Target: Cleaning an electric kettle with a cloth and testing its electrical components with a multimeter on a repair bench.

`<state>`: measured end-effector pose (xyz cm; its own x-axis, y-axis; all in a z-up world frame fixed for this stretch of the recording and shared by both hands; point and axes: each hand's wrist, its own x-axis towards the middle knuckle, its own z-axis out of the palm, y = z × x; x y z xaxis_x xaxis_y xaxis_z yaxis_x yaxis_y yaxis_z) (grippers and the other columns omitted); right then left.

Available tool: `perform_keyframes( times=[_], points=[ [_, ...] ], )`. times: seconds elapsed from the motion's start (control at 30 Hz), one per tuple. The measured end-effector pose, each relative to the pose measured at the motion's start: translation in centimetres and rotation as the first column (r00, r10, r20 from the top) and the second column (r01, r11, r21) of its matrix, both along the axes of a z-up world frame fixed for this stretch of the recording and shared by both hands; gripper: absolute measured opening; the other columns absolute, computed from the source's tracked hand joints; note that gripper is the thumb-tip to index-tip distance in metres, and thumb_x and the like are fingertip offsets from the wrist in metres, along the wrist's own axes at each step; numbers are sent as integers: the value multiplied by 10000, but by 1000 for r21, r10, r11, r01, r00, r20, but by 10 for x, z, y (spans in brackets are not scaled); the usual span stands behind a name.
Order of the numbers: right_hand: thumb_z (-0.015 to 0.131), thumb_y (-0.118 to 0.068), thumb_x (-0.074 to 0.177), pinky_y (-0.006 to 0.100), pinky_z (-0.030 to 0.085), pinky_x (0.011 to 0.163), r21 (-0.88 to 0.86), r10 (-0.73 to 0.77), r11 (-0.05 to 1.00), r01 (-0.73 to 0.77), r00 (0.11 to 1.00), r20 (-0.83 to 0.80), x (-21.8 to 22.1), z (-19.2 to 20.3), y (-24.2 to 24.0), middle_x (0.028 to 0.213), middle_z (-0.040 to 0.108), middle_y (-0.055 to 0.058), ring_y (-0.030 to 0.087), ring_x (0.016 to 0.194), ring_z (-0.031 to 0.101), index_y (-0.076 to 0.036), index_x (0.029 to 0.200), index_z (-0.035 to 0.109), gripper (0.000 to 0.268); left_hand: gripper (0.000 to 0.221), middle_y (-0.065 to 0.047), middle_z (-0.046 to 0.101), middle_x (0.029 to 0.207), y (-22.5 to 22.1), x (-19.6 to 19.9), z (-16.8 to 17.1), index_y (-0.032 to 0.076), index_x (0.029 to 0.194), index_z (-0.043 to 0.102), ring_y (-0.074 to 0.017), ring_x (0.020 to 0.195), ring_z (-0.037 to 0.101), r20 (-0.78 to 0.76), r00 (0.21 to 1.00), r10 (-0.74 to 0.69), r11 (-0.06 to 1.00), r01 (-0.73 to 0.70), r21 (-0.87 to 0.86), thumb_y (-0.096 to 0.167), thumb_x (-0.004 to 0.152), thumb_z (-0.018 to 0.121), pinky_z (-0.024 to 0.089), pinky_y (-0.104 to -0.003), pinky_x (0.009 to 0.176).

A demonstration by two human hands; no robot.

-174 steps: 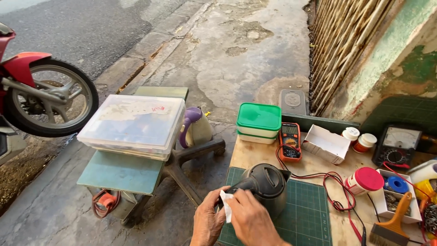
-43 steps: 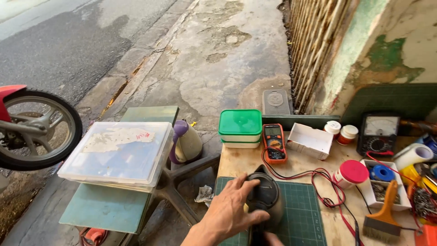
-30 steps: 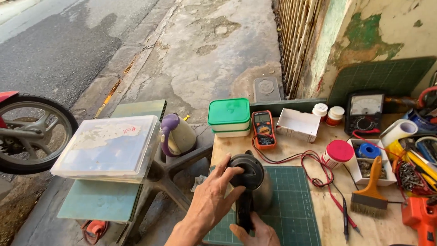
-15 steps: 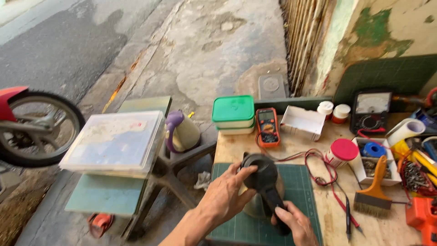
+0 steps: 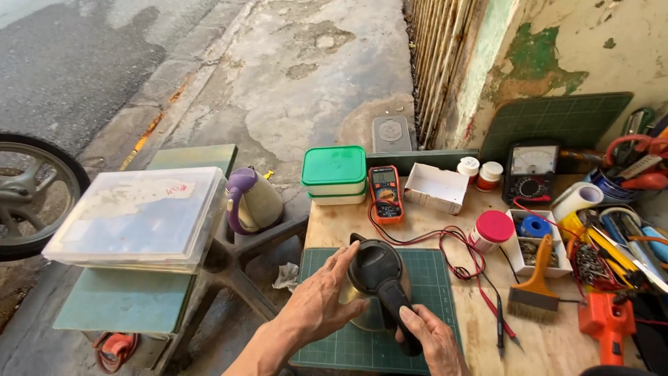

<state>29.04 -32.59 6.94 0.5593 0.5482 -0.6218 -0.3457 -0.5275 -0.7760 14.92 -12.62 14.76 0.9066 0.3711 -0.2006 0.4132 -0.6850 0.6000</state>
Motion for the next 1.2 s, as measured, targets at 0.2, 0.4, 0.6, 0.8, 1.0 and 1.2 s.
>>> perform_keyframes(
  times=[0.2, 0.4, 0.6, 0.8, 1.0, 1.2],
  points=[
    [734, -673, 761, 301, 517, 1018, -345, 113, 938, -31, 969, 219, -23, 22, -1, 1187, 868, -86, 144, 1152, 796, -441, 1408, 738, 687, 1270, -34, 194, 1868, 5, -1, -1, 206, 1779, -52, -308, 1613, 399, -93, 995, 25, 998, -29, -50, 343, 900, 855, 522, -504, 1101],
    [805, -650, 818, 236, 585, 1011, -424, 154, 905, 34, 903, 402, -25, -36, 3, 1127, 914, -274, 49, 1172, 827, -561, 1424, 668, 627, 1332, -13, 195, 1864, 24, 1, -14, 243, 1777, -168, -316, 1663, 313, -288, 957, 32, 998, -48, -49, 387, 908, 831, 558, -537, 1116],
    [850, -560, 882, 288, 603, 1031, -400, 119, 917, -3, 957, 265, -11, -86, 11, 1239, 861, -207, 110, 1145, 840, -493, 1466, 649, 622, 1103, -120, 508, 1638, 31, -5, -37, 222, 1753, 27, -372, 1427, 570, -536, 844, -18, 1000, 20, -3, 623, 1000, 726, 516, -591, 1126],
    [791, -319, 860, 257, 555, 844, -337, 4, 922, 192, 865, 502, -24, -103, 26, 784, 738, -70, 168, 797, 740, -449, 1080, 813, 256, 523, -64, 648, 1540, 45, -5, -33, 333, 1645, 533, -304, 1375, 656, -644, 764, 41, 999, -18, 41, 325, 1122, 532, 570, -521, 1129],
    [753, -580, 975, 325, 473, 888, -455, 416, 829, -326, 903, 110, 15, -22, 14, 1048, 651, -24, 191, 988, 725, -494, 1425, 575, 492, 680, -11, 595, 1624, 48, -3, -17, 392, 1636, 528, -181, 1408, 673, -647, 747, 156, 988, -104, 118, 59, 1053, 420, 573, -454, 1199],
    [580, -446, 1140, 284, 595, 1070, -757, 693, 493, -428, 720, 44, 73, -24, -12, 1217, 760, -113, 65, 1123, 727, -343, 1307, 718, 239, 480, 155, 874, 1054, 55, 1, -25, 414, 1506, 675, -150, 1243, 758, -658, 727, 194, 981, -165, 107, 336, 1070, 490, 607, -408, 1030]
  ],
)
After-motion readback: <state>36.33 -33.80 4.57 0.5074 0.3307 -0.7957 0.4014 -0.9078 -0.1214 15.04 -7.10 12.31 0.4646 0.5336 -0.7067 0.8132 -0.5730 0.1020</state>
